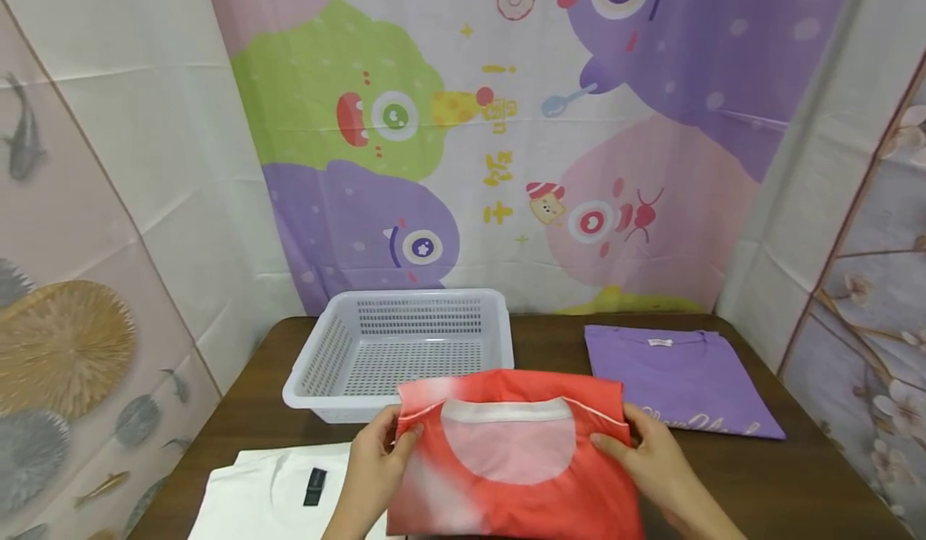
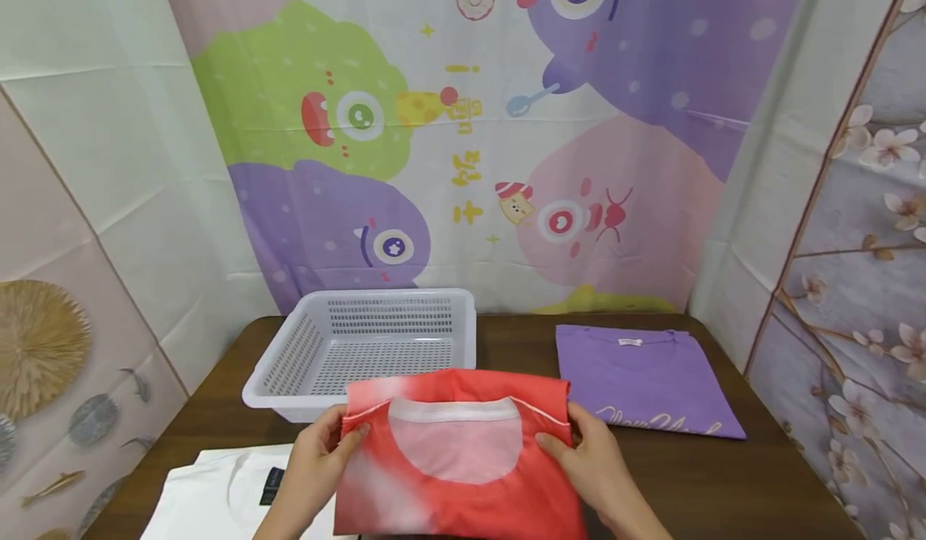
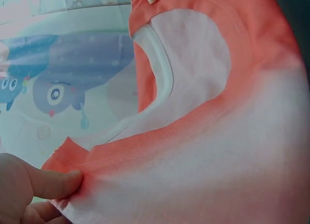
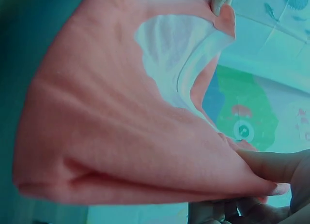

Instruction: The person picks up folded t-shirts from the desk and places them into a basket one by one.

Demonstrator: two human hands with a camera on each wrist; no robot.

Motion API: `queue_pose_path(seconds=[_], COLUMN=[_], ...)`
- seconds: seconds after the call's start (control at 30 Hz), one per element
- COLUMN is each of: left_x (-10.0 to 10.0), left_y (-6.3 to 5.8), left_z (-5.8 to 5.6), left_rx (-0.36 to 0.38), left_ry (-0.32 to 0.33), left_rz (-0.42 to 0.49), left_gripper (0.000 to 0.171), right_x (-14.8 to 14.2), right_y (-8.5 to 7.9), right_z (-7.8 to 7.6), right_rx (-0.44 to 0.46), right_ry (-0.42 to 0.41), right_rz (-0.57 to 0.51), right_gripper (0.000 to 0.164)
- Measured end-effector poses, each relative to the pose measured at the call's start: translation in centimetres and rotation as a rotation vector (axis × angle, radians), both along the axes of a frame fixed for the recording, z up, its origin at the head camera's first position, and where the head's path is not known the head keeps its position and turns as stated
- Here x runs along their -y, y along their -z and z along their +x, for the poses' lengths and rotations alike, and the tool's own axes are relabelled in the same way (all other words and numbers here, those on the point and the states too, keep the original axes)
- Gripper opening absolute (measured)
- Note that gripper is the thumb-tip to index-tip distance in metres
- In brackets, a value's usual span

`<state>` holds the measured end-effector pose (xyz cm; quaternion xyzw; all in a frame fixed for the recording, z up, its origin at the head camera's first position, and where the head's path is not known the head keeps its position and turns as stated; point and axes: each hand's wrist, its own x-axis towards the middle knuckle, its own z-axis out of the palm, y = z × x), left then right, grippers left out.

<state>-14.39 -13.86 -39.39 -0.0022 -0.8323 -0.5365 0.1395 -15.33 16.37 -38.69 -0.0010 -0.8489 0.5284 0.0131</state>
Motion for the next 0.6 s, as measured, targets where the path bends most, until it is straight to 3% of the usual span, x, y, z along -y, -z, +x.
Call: queue_pose_path(seconds=[0.6], left_x=[3.6], left_y=[-3.4], left_z=[-1.7], left_rx=[-0.083], left_ry=[-0.092], left_rz=[-0.073], left_gripper=[0.017], right_x=[4.3], right_y=[-3.6], right_z=[-2.4], right_rx=[-0.152], right_ry=[-0.07], right_rz=[0.016], right_gripper=[0.032])
